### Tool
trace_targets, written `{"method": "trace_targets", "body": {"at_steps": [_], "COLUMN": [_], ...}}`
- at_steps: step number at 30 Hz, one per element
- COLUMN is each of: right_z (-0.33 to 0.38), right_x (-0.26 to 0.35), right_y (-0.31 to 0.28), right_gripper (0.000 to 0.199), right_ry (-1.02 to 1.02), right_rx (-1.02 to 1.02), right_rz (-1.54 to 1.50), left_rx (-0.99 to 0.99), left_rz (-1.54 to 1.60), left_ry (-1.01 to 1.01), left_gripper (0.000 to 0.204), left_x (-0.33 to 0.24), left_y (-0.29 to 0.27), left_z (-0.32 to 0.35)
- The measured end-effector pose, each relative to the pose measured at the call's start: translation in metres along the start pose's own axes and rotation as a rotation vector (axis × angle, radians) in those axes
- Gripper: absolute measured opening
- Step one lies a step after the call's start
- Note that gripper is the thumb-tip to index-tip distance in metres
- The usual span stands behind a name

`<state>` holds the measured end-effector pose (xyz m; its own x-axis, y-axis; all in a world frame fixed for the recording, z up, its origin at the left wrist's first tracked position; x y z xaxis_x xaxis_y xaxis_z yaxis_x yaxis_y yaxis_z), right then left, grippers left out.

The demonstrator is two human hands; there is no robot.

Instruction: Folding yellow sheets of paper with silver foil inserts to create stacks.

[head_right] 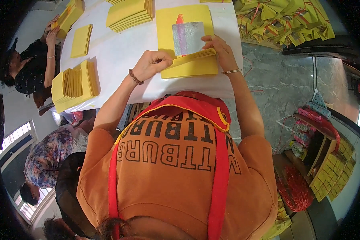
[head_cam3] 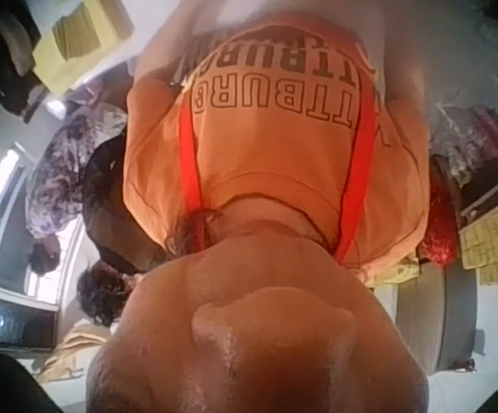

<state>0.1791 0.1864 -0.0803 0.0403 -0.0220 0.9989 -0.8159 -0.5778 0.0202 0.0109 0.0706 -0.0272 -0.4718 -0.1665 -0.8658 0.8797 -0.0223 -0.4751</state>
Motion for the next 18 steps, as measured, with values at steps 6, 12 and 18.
{"method": "trace_targets", "body": {"at_steps": [6,12,18], "right_z": [-0.002,0.001,0.005], "right_x": [0.001,-0.013,-0.008], "right_y": [0.001,-0.003,0.003], "right_gripper": [0.049,0.042,0.037], "right_ry": [0.002,0.028,-0.13], "right_rx": [0.008,0.052,0.065], "right_rz": [0.019,-0.089,0.178], "left_rx": [0.024,-0.039,-0.076], "left_rz": [0.087,0.223,0.313], "left_ry": [-0.037,-0.162,-0.202], "left_gripper": [0.018,0.02,0.021], "left_x": [0.004,0.028,0.035], "left_y": [-0.001,-0.002,-0.006], "left_z": [-0.001,-0.004,-0.005]}}
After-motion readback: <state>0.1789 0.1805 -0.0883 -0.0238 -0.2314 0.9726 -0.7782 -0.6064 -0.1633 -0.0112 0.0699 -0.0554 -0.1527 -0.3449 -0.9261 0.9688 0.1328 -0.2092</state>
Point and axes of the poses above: each hand's wrist, its own z-axis away from the middle knuckle, its own y-axis out of the palm, x = y × z, the point moved 8 cm from there along -z, towards the middle knuckle, and after that the axes turned 7 degrees about -x, right-handed, at the moved point
